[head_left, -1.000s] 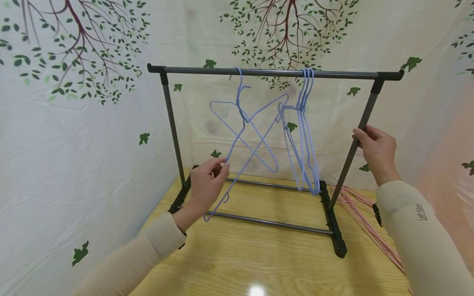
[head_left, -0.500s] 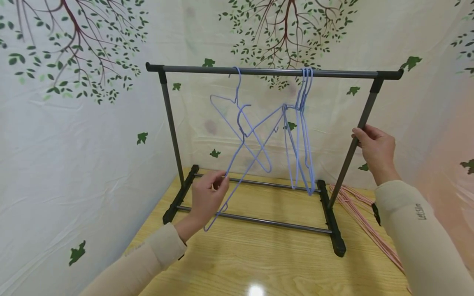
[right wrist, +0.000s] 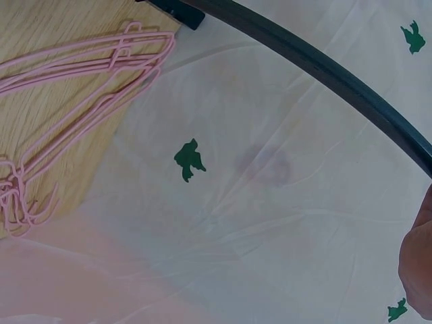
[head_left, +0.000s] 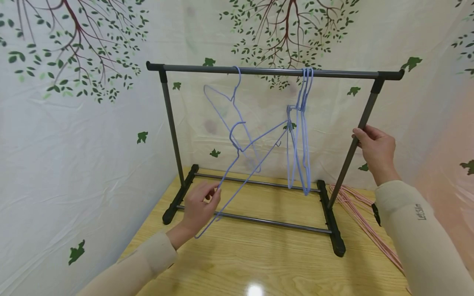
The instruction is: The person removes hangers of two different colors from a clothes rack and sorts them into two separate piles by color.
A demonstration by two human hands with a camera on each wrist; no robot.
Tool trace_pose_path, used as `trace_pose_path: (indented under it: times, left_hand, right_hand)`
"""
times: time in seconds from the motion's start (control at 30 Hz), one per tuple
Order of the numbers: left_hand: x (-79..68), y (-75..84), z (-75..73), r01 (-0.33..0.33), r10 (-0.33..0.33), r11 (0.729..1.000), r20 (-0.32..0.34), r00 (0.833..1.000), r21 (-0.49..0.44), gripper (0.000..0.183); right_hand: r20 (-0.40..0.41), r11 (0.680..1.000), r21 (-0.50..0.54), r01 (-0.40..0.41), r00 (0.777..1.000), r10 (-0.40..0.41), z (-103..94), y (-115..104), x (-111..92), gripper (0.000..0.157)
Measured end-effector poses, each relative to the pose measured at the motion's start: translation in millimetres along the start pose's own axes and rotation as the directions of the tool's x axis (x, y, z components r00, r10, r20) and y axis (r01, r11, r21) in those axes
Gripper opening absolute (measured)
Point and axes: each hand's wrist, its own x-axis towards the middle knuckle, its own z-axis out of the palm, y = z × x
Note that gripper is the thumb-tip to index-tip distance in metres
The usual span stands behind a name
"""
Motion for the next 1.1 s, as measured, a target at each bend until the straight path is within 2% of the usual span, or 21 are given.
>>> trace_pose_path:
  times: [0.23,0.3,0.43,0.77,0.97,1.1]
  left_hand:
    - [-17.9,-11.1,-8.7,0.003,-0.004,1.0,0.011,1.0,0.014,0.009]
    - [-21.5,-15.1,-10.9,-0.018,0.017,1.0,0.019,1.0,0.023,0.008]
    - [-27.6,-22.7,-15.5,-0.04,0.037,0.998,0.053,0.998,0.046,0.009]
    - [-36.1,-34.0,-23.8,-0.037,0.026,0.994,0.103,0.994,0.105,0.011]
    - [-40.9,-35.7,-25.2,-0.045,0.029,0.995,0.174,0.984,0.088,0.011]
    - [-43.9,-35.7,-25.2,-0.015,0.003,0.999,0.252,0.968,0.046,0.012]
  right_hand:
    - [-0.001,1.0,0.011,0.001,1.0,-0.001,0.2,0,0,0.057]
    - [-0.001,1.0,0.021,-0.005,1.0,0.005,0.2,0,0,0.059]
    - [0.002,0.999,0.033,-0.01,1.0,0.009,0.0,0,0,0.061]
    - [0.0,0.999,0.05,0.0,1.0,0.0,-1.1,0,-1,0.061]
    - [0.001,0.998,0.064,-0.006,1.0,0.006,-1.3,-1,-2,0.061]
    - [-0.002,0.997,0.072,-0.013,1.0,0.014,-0.7,-2,-1,0.061]
